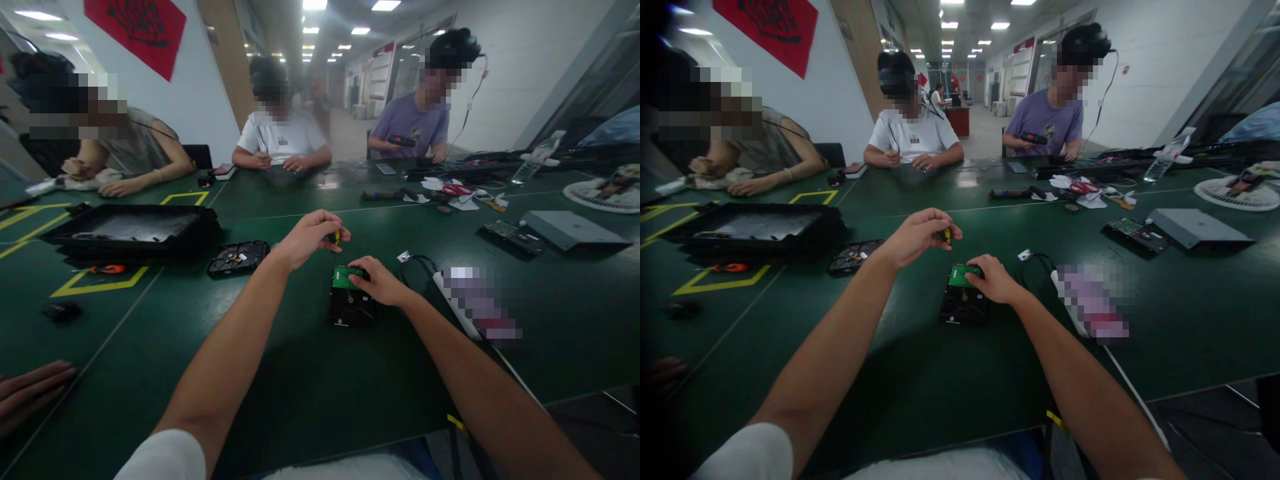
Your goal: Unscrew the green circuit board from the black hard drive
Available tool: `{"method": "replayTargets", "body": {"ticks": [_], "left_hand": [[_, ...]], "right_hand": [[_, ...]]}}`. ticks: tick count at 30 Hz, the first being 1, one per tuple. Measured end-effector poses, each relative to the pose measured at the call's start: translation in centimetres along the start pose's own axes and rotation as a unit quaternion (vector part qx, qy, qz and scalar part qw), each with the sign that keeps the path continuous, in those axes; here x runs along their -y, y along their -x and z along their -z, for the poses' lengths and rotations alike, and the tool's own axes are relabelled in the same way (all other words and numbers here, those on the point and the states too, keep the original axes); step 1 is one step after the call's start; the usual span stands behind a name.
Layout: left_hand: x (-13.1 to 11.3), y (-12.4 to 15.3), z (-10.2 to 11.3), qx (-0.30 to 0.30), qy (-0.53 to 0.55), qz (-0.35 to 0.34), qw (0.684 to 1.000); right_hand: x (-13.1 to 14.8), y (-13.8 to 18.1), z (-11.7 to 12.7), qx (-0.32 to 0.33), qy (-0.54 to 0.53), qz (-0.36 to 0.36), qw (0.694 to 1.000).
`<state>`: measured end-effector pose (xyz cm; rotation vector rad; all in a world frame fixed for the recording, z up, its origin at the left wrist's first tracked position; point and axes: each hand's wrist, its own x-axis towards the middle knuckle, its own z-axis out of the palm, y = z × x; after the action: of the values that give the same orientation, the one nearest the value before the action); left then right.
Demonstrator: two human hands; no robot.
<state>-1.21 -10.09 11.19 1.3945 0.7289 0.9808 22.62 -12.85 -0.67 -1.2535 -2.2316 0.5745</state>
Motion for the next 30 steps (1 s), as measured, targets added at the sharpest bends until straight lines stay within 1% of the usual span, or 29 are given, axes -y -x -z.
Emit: {"method": "replayTargets", "body": {"ticks": [5, 10, 16, 20, 25, 30], "left_hand": [[-0.1, 0.0, 0.3, 0.012, -0.02, -0.021, 0.999], [0.0, -0.1, 0.6, 0.002, -0.034, -0.031, 0.999], [0.0, -0.1, 0.5, 0.03, -0.002, -0.025, 0.999], [0.1, -0.1, 0.4, 0.041, -0.012, -0.032, 0.999], [0.8, -0.4, 0.7, 0.026, -0.061, -0.053, 0.996], [0.9, -0.5, 1.0, 0.021, -0.074, -0.048, 0.996]], "right_hand": [[-0.2, 0.0, -0.1, 0.007, 0.001, -0.006, 1.0], [-0.1, -0.1, 0.0, 0.006, -0.002, -0.013, 1.0], [0.1, 0.0, 0.0, -0.004, -0.004, -0.007, 1.0], [0.3, 0.0, 0.0, -0.005, -0.003, -0.009, 1.0], [0.4, -0.1, 0.1, -0.006, -0.001, -0.007, 1.0], [0.3, -0.2, 0.1, -0.002, -0.002, -0.01, 1.0]]}}
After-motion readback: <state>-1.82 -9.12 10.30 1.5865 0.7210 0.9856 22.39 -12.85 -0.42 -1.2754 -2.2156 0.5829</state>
